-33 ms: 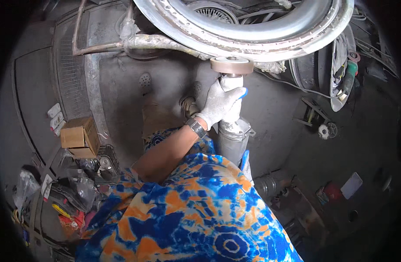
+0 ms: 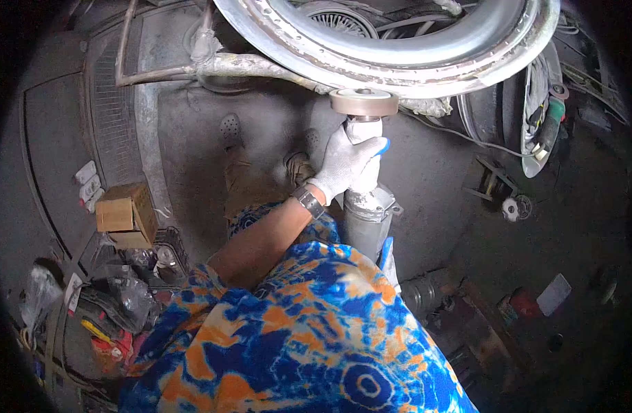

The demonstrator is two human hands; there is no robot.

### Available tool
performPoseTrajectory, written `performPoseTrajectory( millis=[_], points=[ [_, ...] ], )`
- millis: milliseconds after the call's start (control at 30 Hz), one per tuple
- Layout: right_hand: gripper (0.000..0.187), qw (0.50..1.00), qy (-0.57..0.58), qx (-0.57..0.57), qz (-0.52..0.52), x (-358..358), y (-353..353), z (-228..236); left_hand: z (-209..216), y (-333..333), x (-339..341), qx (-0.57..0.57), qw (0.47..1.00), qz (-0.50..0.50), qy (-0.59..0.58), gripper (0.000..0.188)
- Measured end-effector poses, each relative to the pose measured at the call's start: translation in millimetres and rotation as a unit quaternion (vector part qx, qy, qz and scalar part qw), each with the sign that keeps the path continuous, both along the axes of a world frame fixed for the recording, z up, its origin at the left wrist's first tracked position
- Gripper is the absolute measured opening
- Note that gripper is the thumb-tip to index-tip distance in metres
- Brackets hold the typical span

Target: Grinding the edge of a metal rim using a power angle grinder.

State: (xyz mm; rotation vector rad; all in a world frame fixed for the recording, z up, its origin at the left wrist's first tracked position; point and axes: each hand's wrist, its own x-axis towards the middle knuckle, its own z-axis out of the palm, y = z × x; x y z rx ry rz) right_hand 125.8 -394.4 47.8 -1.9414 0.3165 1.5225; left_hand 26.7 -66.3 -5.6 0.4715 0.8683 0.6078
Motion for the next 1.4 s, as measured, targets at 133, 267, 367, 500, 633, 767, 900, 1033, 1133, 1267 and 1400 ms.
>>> performPoseTrajectory(
  millis=[133,267,367,500,633,767,900,1033,1133,1267,1400],
  points=[
    [0.082,0.997,-0.06,-0.02,0.053,-1,20,10,7,7,-11,-0.05,0.997,0.038,-0.038,0.018],
    [0.08,0.993,-0.089,-0.017,0.078,1,23,21,6,6,-6,-0.052,0.997,0.03,-0.047,0.016],
    [0.08,0.994,-0.089,-0.017,0.059,4,12,23,3,1,4,-0.052,0.996,0.036,-0.064,0.017],
    [0.08,0.995,-0.081,-0.014,0.061,10,13,25,5,3,-2,-0.062,0.996,0.029,-0.055,0.017],
    [0.08,0.995,-0.078,-0.021,0.063,11,9,13,6,6,-9,-0.064,0.995,0.044,-0.058,0.018],
    [0.08,0.996,-0.076,-0.019,0.035,4,14,13,2,6,-5,-0.039,0.998,0.034,-0.048,0.018],
    [0.081,0.992,-0.088,-0.027,0.086,-1,34,27,4,5,-12,-0.039,0.998,0.018,-0.047,0.019],
    [0.081,0.996,-0.08,-0.022,0.045,-4,24,14,5,7,-14,-0.049,0.997,0.043,-0.04,0.02],
    [0.08,0.986,-0.125,-0.044,0.102,-5,19,10,4,7,-11,-0.043,0.998,0.036,-0.036,0.021],
    [0.079,0.997,-0.07,-0.008,0.012,-10,33,23,-2,5,-12,-0.039,0.998,0.026,-0.042,0.021],
    [0.079,0.988,-0.1,-0.045,0.111,-17,52,35,4,7,-17,-0.044,0.998,0.028,-0.027,0.02]
  ],
)
